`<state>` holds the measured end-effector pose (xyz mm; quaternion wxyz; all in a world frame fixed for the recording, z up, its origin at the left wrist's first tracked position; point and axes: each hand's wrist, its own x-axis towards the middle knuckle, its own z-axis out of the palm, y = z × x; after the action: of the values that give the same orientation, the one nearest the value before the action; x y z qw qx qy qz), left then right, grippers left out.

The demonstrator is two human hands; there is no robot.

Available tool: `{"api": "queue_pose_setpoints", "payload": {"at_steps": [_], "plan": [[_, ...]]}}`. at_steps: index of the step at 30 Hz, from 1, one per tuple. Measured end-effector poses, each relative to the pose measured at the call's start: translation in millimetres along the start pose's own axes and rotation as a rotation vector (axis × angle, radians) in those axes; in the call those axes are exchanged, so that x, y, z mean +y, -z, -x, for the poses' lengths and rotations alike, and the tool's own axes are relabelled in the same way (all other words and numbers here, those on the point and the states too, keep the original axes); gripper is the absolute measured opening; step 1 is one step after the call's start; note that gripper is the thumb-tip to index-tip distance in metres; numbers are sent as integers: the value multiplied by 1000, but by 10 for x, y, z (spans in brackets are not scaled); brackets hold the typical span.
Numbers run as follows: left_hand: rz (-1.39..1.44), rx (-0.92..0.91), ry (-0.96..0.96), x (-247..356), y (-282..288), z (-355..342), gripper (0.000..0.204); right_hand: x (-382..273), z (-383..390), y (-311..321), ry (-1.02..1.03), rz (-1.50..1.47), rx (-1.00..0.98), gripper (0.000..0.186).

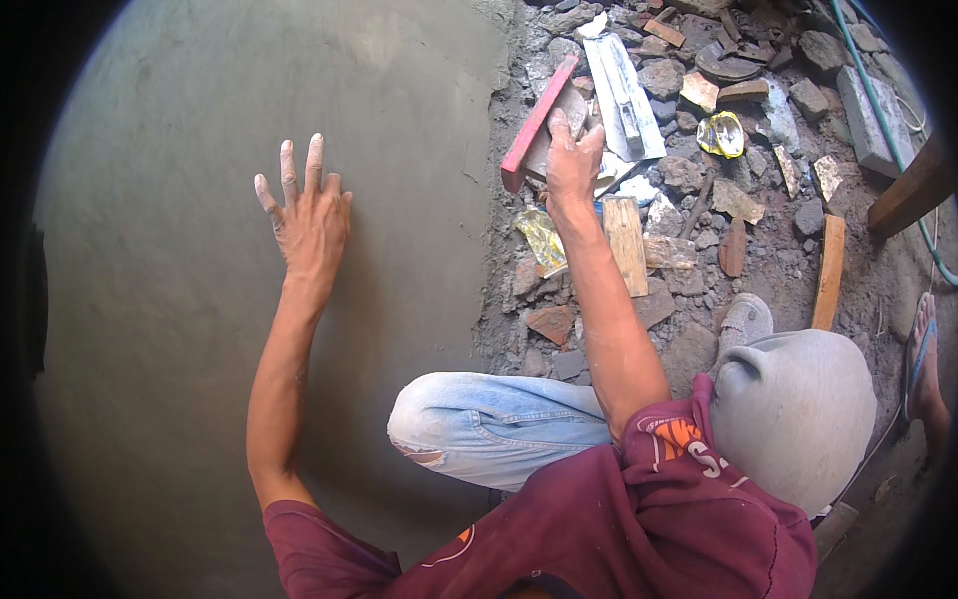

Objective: The person smooths a curved concrete wall using a pink trowel held in the right hand, moving it in circular and sweeping motions. The person occasionally touches the wall with the left hand to check the surface while remaining in a squatting position.

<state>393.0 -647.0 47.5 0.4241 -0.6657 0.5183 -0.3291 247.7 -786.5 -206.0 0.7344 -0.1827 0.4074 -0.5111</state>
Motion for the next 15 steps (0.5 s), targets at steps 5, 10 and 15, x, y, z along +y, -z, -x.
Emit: {"api": "queue_pose_setpoints", "payload": {"at_steps": [5, 10, 15], "plan": [[32, 34, 0, -6, -52, -34, 12, 92, -60, 65, 0, 39, 8, 52], [-36, -12, -2, -10, -72, -61, 14, 144, -85, 88, -35, 17, 8, 58], [-43, -29, -4, -14, -89, -103, 10, 126, -73, 101, -26, -1, -16, 58]]}}
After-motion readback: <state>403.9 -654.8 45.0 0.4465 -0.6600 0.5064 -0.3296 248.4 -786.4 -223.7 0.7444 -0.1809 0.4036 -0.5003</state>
